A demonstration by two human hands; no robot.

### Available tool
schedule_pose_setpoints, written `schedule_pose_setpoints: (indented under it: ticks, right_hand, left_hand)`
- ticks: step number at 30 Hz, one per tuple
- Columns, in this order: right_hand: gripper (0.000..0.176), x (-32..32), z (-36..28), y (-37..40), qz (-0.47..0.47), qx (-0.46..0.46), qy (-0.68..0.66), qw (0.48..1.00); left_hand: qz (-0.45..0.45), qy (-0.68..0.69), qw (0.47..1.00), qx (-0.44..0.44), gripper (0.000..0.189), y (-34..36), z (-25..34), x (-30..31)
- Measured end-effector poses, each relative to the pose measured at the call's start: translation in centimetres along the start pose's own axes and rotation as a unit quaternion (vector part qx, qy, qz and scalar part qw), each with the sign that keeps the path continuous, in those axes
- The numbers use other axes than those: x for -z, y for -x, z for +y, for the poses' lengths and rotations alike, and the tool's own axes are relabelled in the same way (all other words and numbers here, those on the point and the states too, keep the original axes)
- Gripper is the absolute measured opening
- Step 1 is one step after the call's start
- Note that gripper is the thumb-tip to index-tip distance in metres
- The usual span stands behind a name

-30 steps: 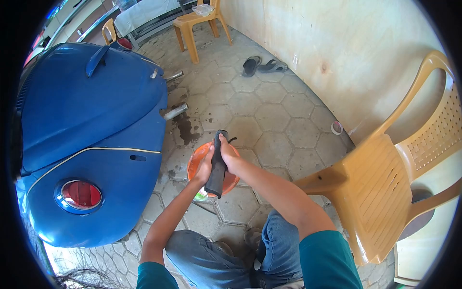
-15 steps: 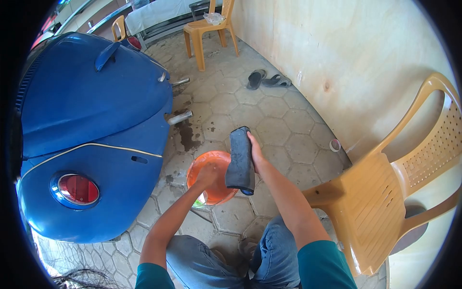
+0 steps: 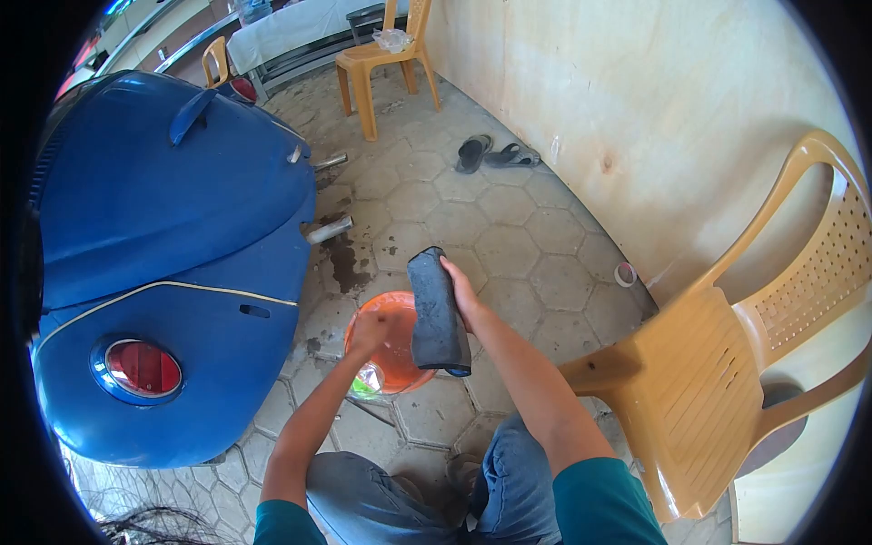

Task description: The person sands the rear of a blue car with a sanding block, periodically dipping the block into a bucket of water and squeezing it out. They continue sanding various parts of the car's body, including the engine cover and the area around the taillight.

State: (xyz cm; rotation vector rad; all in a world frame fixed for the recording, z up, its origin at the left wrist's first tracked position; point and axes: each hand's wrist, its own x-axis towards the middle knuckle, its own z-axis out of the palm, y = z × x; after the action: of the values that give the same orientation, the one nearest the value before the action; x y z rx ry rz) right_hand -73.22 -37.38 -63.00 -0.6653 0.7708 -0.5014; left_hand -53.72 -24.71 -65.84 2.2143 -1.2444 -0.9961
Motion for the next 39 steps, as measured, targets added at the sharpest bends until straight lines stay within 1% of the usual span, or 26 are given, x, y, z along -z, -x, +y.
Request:
schedule_pose_setpoints:
  ticks: [1,3,4,5,7,8,10,11,12,13,14,15,16,17,19,20,23,26,29,31,33,35,36,38,39]
  right_hand:
    - [0.066,0.1,0.1,-0.2,0.004,-0.002,0.004,1.000]
    - [0.065,0.1,0.1,0.1,-0.026,-0.021,-0.003,0.999]
    - [0.065,-0.1,0.2,0.3,-0.043,-0.032,-0.003,0.999]
    - [0.065,-0.4,0.3,0.5,-0.045,-0.034,0.004,0.998]
    - [0.065,-1.5,0.8,0.9,-0.047,-0.037,0.018,0.998]
    - [0.066,-1.7,1.8,-0.2,-0.032,-0.020,0.003,0.999]
    - [0.067,-2.4,1.6,0.5,-0.011,-0.025,0.006,1.000]
    - [0.068,-2.7,1.3,0.8,0.000,-0.026,0.008,1.000]
    - [0.073,-2.3,1.3,0.7,0.002,-0.022,0.011,1.000]
    - [0.074,-1.9,1.0,0.8,0.004,-0.004,0.016,1.000]
    - [0.075,-1.5,0.6,0.8,0.006,0.013,0.022,1.000]
    - [0.076,-1.2,0.3,0.8,0.007,0.026,0.028,0.999]
    - [0.076,-1.2,-0.3,1.2,0.020,0.005,0.010,1.000]
    - [0.075,-0.9,-0.4,1.0,-0.003,-0.004,-0.006,1.000]
    - [0.073,0.0,-0.2,0.2,-0.050,-0.011,-0.043,0.998]
    - [0.074,0.2,0.2,-0.3,-0.048,-0.001,-0.040,0.998]
    - [0.067,-0.7,0.6,0.2,0.010,-0.003,-0.009,1.000]
    - [0.067,-0.6,0.7,0.3,-0.054,-0.042,-0.027,0.997]
    - [0.066,-1.2,0.5,0.8,-0.050,-0.044,-0.032,0.997]
    - [0.066,-1.1,0.3,1.1,-0.048,-0.046,-0.015,0.998]
    - [0.066,-1.0,0.2,1.5,-0.040,-0.042,-0.006,0.998]
    - [0.066,-1.2,-0.1,2.0,-0.026,-0.035,-0.003,0.999]
    - [0.065,-1.2,-0.1,2.0,-0.031,-0.037,-0.006,0.999]
    - [0.064,-1.0,-0.1,2.0,-0.039,-0.043,-0.014,0.998]
    - [0.064,-0.9,0.1,1.9,-0.046,-0.043,-0.014,0.998]
  left_hand:
    - [0.018,0.164,0.985,0.051,0.036,0.6,1.5,1.3]
    - [0.026,0.266,0.961,-0.074,0.040,0.7,2.4,1.6]
    - [0.033,0.316,0.938,-0.135,0.042,1.0,2.9,1.8]
    - [0.055,0.270,0.944,-0.183,0.043,1.7,3.3,1.6]
    - [0.097,0.175,0.941,-0.274,0.047,5.5,7.5,1.4]
    - [0.129,0.106,0.937,-0.305,0.048,5.3,7.4,0.3]
    - [0.188,-0.035,0.912,-0.364,0.050,5.2,7.2,-1.3]
    - [0.147,-0.038,0.920,-0.363,0.049,5.0,6.7,-1.2]
    - [0.105,-0.041,0.926,-0.361,0.047,5.7,7.1,0.3]
    - [0.062,-0.044,0.931,-0.358,0.046,6.6,7.6,1.9]
    - [0.061,-0.053,0.941,-0.329,0.043,7.9,8.4,3.9]
    - [0.044,-0.064,0.958,-0.277,0.042,8.0,8.5,5.3]
    - [0.025,-0.075,0.973,-0.219,0.041,8.1,8.2,6.4]
    - [0.006,-0.087,0.983,-0.161,0.040,8.4,7.3,7.2]
    - [-0.113,-0.169,0.973,-0.114,0.039,8.1,4.3,8.1]
    - [-0.170,-0.210,0.958,-0.093,0.038,7.5,3.3,8.1]
    - [-0.176,-0.372,0.911,0.003,0.033,8.2,0.0,3.7]
    - [-0.260,-0.356,0.897,-0.006,0.040,8.2,-1.5,1.9]
    - [-0.266,-0.357,0.894,0.043,0.045,7.1,-2.0,0.7]
    - [-0.286,-0.333,0.896,0.073,0.047,5.3,-5.1,-0.9]
    - [-0.300,-0.308,0.900,0.076,0.045,4.8,-6.2,-1.0]
    - [-0.308,-0.295,0.903,0.053,0.042,4.5,-6.7,-0.9]
    - [-0.312,-0.297,0.901,0.043,0.041,4.6,-6.4,-0.6]
    - [-0.323,-0.334,0.885,0.025,0.041,5.8,-3.2,0.7]
    - [-0.342,-0.379,0.860,0.014,0.041,6.0,-2.4,0.6]
